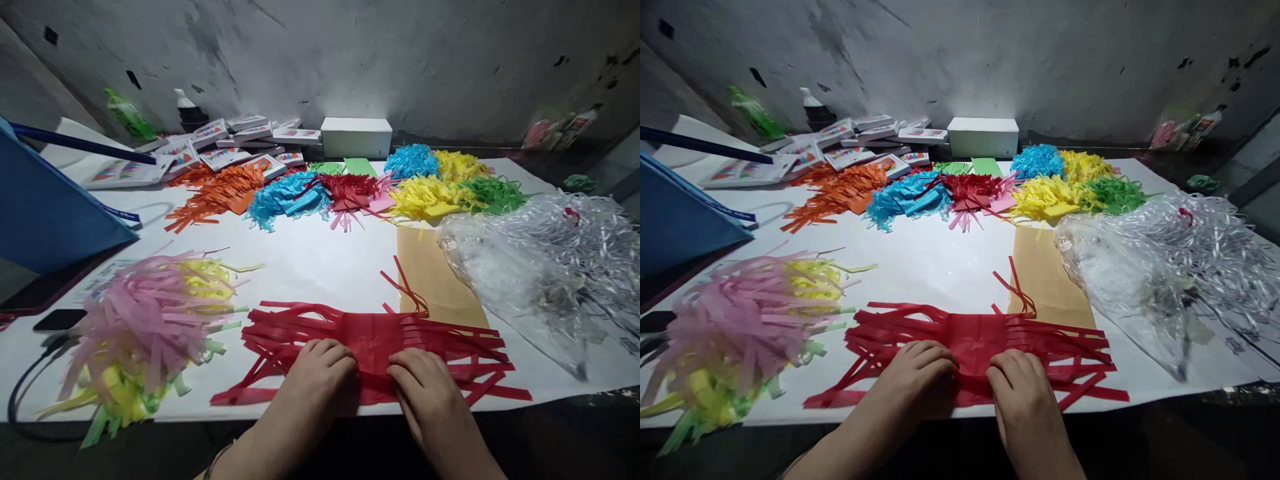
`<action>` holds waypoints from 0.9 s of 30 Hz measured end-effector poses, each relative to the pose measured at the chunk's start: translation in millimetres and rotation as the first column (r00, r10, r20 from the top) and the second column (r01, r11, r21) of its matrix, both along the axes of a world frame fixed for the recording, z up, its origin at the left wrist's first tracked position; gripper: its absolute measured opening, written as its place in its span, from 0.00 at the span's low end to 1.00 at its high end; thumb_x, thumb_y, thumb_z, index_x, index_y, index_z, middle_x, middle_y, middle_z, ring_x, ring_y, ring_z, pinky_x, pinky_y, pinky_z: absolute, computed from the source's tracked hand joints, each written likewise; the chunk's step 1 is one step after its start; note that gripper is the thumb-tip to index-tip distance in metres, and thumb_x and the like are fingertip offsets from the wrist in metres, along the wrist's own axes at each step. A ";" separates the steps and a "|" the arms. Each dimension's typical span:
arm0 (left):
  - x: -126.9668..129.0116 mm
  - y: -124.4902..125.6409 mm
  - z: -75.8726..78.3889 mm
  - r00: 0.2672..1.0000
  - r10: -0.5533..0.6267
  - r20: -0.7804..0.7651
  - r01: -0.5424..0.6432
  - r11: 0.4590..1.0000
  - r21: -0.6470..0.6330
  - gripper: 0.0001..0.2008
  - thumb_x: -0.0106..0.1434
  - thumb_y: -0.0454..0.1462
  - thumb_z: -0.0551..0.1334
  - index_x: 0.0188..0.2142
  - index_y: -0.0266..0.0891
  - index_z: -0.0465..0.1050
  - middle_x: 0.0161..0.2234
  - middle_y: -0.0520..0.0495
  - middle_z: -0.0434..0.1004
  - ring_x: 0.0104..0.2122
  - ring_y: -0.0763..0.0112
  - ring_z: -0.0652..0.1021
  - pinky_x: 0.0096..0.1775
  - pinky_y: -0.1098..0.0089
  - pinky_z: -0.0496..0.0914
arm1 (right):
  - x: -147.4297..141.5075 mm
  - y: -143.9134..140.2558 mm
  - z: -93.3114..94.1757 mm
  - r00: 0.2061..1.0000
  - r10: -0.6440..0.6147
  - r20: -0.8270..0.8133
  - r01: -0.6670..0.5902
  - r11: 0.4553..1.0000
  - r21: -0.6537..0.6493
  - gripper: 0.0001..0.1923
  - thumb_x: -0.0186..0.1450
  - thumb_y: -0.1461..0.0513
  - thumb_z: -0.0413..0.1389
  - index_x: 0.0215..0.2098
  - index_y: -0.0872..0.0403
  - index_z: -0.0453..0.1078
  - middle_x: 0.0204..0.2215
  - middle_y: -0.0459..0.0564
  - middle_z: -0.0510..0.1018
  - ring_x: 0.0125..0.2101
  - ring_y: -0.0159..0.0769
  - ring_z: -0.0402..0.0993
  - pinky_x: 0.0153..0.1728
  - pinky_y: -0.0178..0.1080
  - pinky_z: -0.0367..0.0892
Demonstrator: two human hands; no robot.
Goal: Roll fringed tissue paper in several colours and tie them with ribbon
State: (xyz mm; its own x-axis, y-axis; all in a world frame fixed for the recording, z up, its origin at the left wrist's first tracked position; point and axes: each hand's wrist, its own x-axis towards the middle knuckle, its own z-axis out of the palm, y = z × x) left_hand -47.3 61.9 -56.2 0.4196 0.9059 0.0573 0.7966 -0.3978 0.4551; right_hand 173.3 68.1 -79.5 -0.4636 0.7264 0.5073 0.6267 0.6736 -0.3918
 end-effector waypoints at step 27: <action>8.6 34.6 -3.3 0.985 0.125 -0.119 -0.071 0.921 0.382 0.09 0.66 0.36 0.64 0.47 0.42 0.74 0.54 0.41 0.76 0.54 0.51 0.72 0.55 0.48 0.61 | -21.2 42.7 5.6 0.993 0.054 0.107 -0.072 0.983 0.171 0.10 0.69 0.70 0.50 0.40 0.58 0.74 0.34 0.51 0.78 0.35 0.39 0.71 0.48 0.45 0.59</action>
State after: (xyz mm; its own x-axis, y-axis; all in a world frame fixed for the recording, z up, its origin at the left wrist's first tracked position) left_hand -38.6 96.5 -59.5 0.3579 0.8661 0.3489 0.8847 -0.4341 0.1701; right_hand 152.2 110.7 -74.0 -0.5609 0.5987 0.5718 0.6114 0.7652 -0.2015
